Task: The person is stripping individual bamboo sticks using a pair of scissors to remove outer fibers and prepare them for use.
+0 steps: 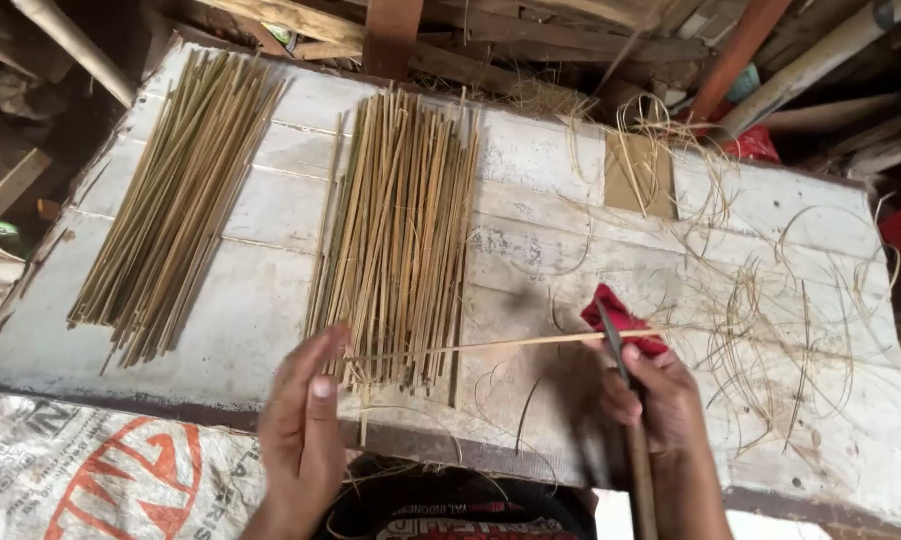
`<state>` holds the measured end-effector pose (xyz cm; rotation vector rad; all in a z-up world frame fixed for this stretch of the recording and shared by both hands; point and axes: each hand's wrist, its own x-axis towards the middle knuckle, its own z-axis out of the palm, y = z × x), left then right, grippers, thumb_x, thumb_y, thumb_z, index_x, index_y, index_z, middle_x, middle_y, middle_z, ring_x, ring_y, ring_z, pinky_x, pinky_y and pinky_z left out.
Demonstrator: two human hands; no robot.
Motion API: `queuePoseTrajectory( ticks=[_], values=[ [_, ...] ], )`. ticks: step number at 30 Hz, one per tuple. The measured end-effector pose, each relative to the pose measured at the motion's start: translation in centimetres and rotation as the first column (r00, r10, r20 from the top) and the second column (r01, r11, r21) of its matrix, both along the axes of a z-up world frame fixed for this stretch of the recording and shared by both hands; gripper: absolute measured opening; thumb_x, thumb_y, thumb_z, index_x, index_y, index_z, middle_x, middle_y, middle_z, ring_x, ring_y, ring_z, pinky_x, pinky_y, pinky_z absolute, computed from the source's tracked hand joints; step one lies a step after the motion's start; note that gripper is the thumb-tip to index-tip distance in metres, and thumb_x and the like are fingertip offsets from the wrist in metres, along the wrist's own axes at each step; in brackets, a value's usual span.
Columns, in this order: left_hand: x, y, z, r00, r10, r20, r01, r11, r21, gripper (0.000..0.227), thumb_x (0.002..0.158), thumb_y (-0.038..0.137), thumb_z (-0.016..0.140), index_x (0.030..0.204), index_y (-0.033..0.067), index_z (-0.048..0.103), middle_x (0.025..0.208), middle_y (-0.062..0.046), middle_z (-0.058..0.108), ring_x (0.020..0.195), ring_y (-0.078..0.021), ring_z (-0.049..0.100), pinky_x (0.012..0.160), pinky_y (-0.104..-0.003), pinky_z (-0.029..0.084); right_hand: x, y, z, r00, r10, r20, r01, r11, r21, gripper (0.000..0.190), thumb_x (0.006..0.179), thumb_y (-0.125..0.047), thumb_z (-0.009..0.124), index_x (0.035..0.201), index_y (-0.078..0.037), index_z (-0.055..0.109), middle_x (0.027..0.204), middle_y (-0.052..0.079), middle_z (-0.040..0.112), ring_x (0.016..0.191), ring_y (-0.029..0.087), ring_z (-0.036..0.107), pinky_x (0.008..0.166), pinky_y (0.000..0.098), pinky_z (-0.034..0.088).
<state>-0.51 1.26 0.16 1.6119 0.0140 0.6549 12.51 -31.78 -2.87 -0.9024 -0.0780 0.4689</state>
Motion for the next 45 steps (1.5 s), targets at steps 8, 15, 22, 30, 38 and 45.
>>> queuePoseTrajectory(
  ticks=[8,15,22,30,38,45],
  values=[
    [1.8,-2.8,-0.6,0.964,-0.154,-0.219,0.264,0.681,0.683,0.012,0.096,0.008,0.061,0.094,0.0040,0.072,0.082,-0.009,0.067,0.051,-0.0123,0.065,0.036,-0.018,0.057,-2.5,4.4,0.3,0.997,0.058,-0.053,-0.063,0.991,-0.116,0.024,0.094,-0.011,0.072,0.101,0.012,0.068,0.053,0.003,0.058,0.034,0.008,0.045,0.026,0.0210,0.033],
    [1.1,-4.8,-2.4,0.990,-0.077,-0.117,0.138,0.661,0.738,0.009,0.097,0.005,0.062,0.094,0.0020,0.070,0.080,-0.012,0.066,0.039,-0.0085,0.056,0.022,-0.018,0.046,-0.5,4.6,0.7,0.956,0.272,-0.106,-0.284,0.951,-0.119,0.050,0.093,-0.016,0.069,0.138,0.003,0.056,0.088,0.014,0.062,0.038,0.007,0.049,0.031,0.0195,0.040],
    [-0.2,-3.7,-3.5,0.915,-0.233,-0.328,0.364,0.829,0.425,0.010,0.095,0.000,0.059,0.095,-0.0018,0.069,0.083,-0.010,0.069,0.065,-0.0153,0.066,0.050,-0.015,0.059,2.3,2.0,6.4,0.985,-0.090,0.145,0.153,0.848,-0.508,0.064,0.081,-0.010,0.053,0.144,-0.016,0.047,0.153,0.007,0.053,0.038,-0.005,0.023,0.032,0.0138,0.015],
    [0.2,-4.9,-3.8,0.857,-0.352,-0.376,0.441,0.879,0.182,0.009,0.092,0.003,0.063,0.086,0.0005,0.070,0.074,-0.004,0.059,0.061,-0.0124,0.055,0.049,-0.023,0.047,1.5,2.6,1.9,0.997,0.035,-0.064,-0.054,0.942,-0.332,0.031,0.085,-0.003,0.070,0.113,0.008,0.063,0.093,0.023,0.068,0.039,0.015,0.055,0.030,0.0265,0.043],
    [0.9,-5.6,-4.7,0.910,-0.267,-0.316,0.356,0.895,0.271,0.020,0.095,0.008,0.062,0.076,0.0011,0.067,0.070,-0.006,0.054,0.051,-0.0148,0.052,0.046,-0.031,0.041,-3.9,8.3,1.2,0.974,-0.116,-0.197,0.041,0.936,-0.348,0.046,0.073,0.010,0.068,0.118,0.003,0.060,0.103,0.022,0.069,0.072,0.021,0.067,0.041,0.0187,0.043],
    [0.8,-4.5,-2.7,0.906,-0.297,-0.302,0.387,0.870,0.305,0.013,0.095,0.005,0.061,0.085,0.0008,0.069,0.073,-0.004,0.059,0.057,-0.0123,0.056,0.042,-0.023,0.048,4.3,2.4,4.4,0.997,-0.058,0.056,0.079,0.849,-0.522,0.049,0.084,-0.028,0.070,0.122,0.004,0.065,0.118,0.023,0.071,0.053,0.013,0.053,0.044,0.0238,0.040]
  ],
)
